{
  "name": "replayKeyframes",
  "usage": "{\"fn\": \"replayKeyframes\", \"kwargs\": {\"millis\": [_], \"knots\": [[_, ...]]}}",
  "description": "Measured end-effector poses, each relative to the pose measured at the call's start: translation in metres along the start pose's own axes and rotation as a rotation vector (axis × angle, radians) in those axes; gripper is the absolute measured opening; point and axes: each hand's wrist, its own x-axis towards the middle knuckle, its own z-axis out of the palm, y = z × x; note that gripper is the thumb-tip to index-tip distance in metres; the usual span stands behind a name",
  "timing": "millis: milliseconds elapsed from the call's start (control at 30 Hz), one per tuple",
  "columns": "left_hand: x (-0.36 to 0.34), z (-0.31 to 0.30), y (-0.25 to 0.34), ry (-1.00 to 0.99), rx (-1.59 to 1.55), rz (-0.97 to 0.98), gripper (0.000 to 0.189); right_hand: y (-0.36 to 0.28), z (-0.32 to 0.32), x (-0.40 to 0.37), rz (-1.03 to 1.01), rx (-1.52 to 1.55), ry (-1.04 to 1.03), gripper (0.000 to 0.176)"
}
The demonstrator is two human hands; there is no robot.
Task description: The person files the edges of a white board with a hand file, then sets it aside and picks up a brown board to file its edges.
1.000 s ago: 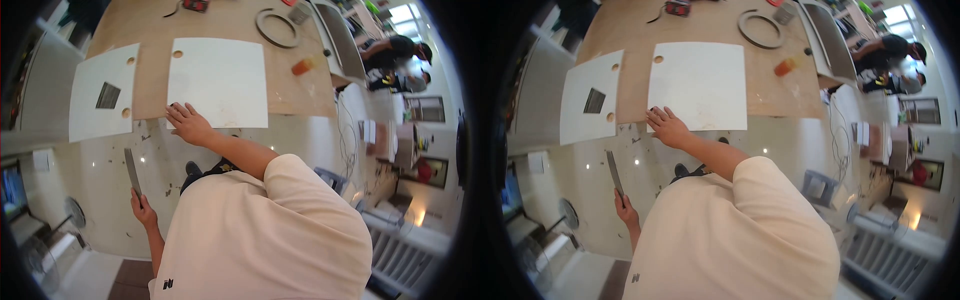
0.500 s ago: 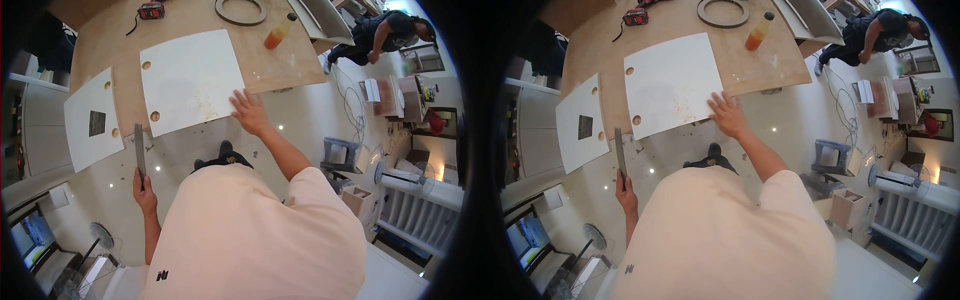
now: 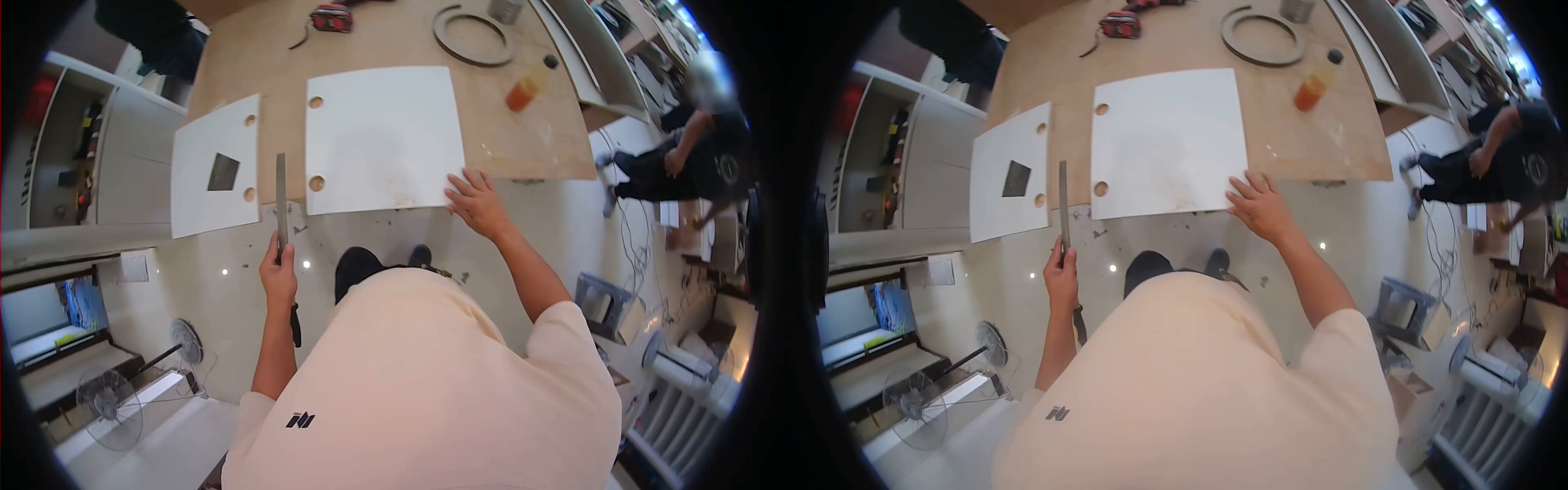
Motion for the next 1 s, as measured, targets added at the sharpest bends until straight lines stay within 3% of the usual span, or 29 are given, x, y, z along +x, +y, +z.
{"fn": "replayKeyframes", "kwargs": {"millis": [167, 233, 300, 333, 567, 733, 833, 933, 1000], "knots": [[0.095, 0.009, 0.018, -0.038, 0.271, 0.099, 0.058, -0.012, 0.004, 0.013, -0.059, 0.005, 0.026, 0.034], [0.147, 0.020, 0.022, -0.100, 0.263, 0.202, 0.052, -0.029, 0.003, 0.026, -0.062, 0.014, 0.001, 0.034], [0.179, 0.040, 0.046, -0.027, 0.319, 0.123, 0.043, -0.042, 0.011, 0.035, -0.077, 0.085, -0.007, 0.035], [0.204, 0.045, 0.046, -0.045, 0.394, 0.181, 0.041, -0.046, 0.015, 0.042, -0.083, 0.115, -0.006, 0.035], [0.314, 0.090, 0.034, 0.044, 0.708, 0.385, 0.036, -0.073, 0.029, 0.061, 0.100, 0.106, 0.007, 0.038], [0.327, 0.103, 0.062, -0.068, 0.823, 0.356, 0.034, -0.075, 0.017, 0.057, 0.134, 0.121, -0.160, 0.042], [0.333, 0.104, 0.066, -0.105, 0.902, 0.353, 0.034, -0.058, 0.020, 0.052, 0.436, 0.234, -0.164, 0.049], [0.333, 0.101, 0.073, -0.081, 1.003, 0.400, 0.036, -0.077, 0.020, 0.040, 0.622, -0.197, -0.155, 0.061], [0.322, 0.098, 0.073, -0.019, 1.057, 0.496, 0.039, -0.107, 0.036, 0.038, 0.671, -0.216, -0.152, 0.076]]}}
